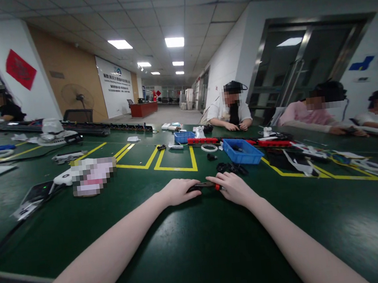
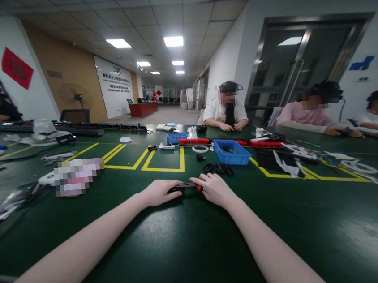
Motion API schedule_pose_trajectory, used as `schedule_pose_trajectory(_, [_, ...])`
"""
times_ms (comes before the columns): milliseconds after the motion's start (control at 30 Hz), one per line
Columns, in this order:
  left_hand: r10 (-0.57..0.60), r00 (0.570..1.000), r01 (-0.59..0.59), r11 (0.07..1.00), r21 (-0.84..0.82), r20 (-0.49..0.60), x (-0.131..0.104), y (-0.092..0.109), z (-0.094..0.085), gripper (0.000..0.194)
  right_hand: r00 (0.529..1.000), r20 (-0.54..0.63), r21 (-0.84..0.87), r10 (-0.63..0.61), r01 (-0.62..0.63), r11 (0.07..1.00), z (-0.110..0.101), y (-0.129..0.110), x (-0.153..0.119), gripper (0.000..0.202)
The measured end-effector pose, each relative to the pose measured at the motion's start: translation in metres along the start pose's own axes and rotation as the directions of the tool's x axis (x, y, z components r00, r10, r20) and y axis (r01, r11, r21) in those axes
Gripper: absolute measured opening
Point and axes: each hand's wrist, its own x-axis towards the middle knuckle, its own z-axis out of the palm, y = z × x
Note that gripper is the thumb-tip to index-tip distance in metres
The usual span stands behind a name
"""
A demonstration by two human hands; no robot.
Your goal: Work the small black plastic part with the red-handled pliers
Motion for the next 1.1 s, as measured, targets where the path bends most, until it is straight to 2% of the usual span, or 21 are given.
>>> schedule_pose_trajectory(233, [-0.023,1.0,0.023,1.0,-0.006,-0.004,0.0011,-0.0004,0.0008,0.045,0.997,-0.033,0.093,0.072,-0.068,0.993,0.0034,0.0001,-0.0009,0.041])
schedule_pose_trajectory(400, [-0.044,0.999,0.043,0.999,-0.009,-0.022,0.0011,-0.0019,0.0025,0.045,0.991,-0.065,0.095,0.114,-0.108,0.99,0.0013,0.0002,-0.0018,0.041])
schedule_pose_trajectory(633, [-0.036,0.999,0.036,0.999,-0.017,-0.025,0.0007,-0.0022,0.0028,0.045,0.983,-0.111,0.064,0.145,-0.139,0.988,-0.0006,-0.002,-0.0005,0.021])
schedule_pose_trajectory(1100, [-0.024,1.0,0.023,0.998,-0.051,-0.019,0.0,-0.0017,0.001,0.044,0.972,-0.191,0.016,0.135,-0.134,0.991,0.0007,-0.0008,0.0005,0.019])
